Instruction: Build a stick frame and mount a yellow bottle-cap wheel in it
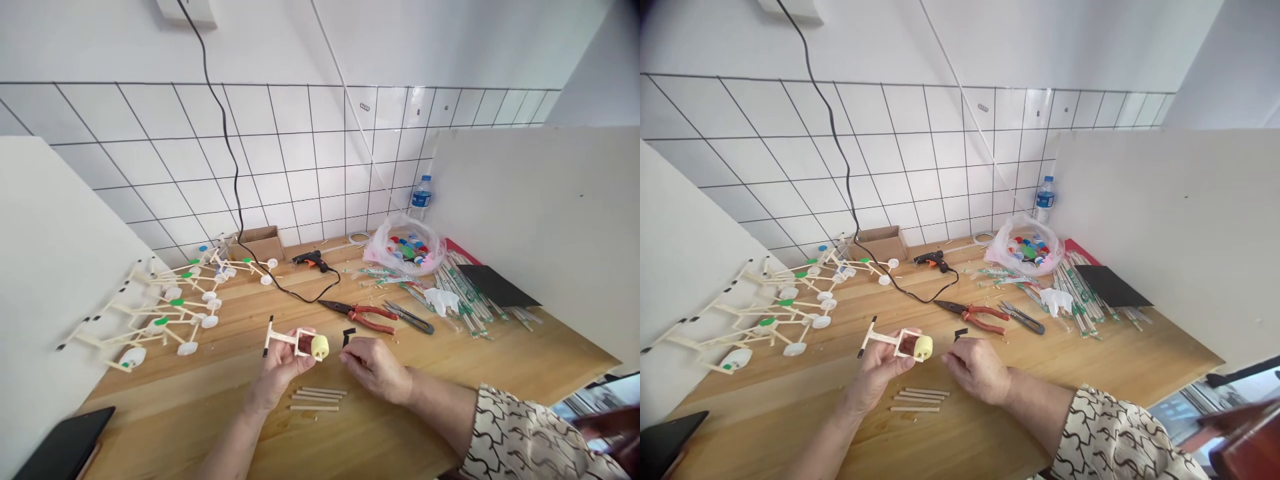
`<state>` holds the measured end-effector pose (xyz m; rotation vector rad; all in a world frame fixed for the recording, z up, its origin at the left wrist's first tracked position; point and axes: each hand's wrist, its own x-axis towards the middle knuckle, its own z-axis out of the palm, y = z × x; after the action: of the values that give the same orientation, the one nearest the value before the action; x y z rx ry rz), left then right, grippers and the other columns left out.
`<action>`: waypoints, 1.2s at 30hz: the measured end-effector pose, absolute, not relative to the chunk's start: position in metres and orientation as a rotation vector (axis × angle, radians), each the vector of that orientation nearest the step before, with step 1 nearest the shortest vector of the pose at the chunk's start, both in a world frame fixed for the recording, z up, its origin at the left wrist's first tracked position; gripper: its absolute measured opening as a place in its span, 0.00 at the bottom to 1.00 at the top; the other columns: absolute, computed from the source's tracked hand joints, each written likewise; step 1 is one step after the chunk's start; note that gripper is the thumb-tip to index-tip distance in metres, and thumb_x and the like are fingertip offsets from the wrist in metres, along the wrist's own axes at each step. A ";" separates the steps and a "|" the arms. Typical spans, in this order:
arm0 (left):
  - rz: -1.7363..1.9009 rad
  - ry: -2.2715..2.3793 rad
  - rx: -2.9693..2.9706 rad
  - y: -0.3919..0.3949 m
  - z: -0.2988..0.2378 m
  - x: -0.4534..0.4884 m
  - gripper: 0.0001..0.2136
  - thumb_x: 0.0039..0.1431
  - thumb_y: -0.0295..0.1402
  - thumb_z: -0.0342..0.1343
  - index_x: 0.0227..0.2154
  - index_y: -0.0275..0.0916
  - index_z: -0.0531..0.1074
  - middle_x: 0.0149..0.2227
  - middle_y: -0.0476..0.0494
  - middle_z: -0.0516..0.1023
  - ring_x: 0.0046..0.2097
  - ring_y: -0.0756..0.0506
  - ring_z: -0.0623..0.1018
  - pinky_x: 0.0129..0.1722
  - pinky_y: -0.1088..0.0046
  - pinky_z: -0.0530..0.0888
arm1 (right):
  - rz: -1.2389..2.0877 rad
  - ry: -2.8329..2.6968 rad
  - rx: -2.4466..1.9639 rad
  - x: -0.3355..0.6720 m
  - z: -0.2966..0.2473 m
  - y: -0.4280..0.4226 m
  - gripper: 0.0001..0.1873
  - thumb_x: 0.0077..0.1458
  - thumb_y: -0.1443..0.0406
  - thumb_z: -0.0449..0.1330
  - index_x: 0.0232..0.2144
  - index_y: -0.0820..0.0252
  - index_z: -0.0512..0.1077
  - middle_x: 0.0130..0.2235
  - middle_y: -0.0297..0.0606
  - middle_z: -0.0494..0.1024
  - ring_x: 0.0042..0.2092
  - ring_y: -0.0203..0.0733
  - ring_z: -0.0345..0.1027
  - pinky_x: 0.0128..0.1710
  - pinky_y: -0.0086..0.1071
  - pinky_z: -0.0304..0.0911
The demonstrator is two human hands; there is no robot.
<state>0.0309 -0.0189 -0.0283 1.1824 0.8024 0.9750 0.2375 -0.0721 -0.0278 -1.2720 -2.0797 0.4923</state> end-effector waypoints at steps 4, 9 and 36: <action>0.974 0.843 1.177 -0.019 -0.027 0.029 0.19 0.39 0.33 0.69 0.38 0.36 0.76 0.35 0.42 0.79 0.39 0.41 0.76 0.38 0.68 0.72 | 0.478 -2.088 -1.267 0.237 -0.026 -0.073 0.20 0.64 0.60 0.44 0.24 0.61 0.67 0.24 0.38 0.70 0.27 0.36 0.61 0.28 0.28 0.56; 1.018 0.878 1.150 -0.022 -0.025 0.030 0.19 0.39 0.35 0.69 0.37 0.37 0.76 0.36 0.42 0.79 0.39 0.41 0.77 0.39 0.68 0.73 | 0.471 -2.099 -1.261 0.235 -0.025 -0.074 0.22 0.64 0.59 0.43 0.23 0.61 0.67 0.23 0.38 0.70 0.26 0.36 0.60 0.26 0.28 0.55; 0.925 0.780 1.115 -0.012 -0.004 0.011 0.25 0.35 0.33 0.70 0.42 0.38 0.75 0.35 0.42 0.80 0.41 0.39 0.76 0.37 0.69 0.72 | 0.398 -2.085 -1.663 0.253 0.050 0.035 0.14 0.62 0.61 0.55 0.47 0.61 0.68 0.49 0.40 0.71 0.45 0.44 0.69 0.43 0.41 0.68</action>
<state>0.0110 -0.0120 -0.0045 1.1153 0.7804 0.9254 0.2526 0.0352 0.0501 -1.6627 -2.0849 0.3984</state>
